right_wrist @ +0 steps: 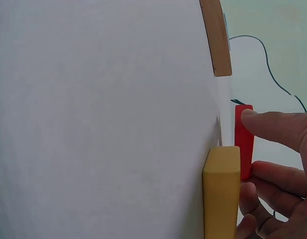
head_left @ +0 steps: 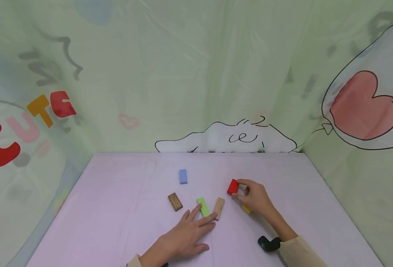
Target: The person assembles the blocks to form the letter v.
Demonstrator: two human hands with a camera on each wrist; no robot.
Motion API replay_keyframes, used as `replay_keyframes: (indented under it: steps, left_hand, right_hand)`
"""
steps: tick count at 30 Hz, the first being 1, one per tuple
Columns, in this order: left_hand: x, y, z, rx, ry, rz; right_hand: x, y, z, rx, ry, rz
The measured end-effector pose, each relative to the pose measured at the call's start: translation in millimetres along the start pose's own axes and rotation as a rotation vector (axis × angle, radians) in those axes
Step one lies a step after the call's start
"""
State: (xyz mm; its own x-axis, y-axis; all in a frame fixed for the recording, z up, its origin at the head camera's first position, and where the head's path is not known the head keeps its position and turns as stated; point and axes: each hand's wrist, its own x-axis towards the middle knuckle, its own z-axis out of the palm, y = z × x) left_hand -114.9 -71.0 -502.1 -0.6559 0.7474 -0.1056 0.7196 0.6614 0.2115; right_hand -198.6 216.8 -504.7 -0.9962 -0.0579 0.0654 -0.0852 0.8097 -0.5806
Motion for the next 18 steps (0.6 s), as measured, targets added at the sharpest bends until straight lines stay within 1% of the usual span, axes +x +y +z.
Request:
replay_keyframes:
  steps: [14, 18]
  left_hand:
    - [-0.2, -0.9, 2.1, 0.019, 0.024, 0.008]
    - [-0.5, -0.9, 2.3, 0.02, 0.03, 0.009]
  right_hand:
    - [0.2, -7.8, 5.2, -0.028, 0.015, -0.061]
    - [-0.7, -11.4, 6.5, -0.028, 0.004, -0.063]
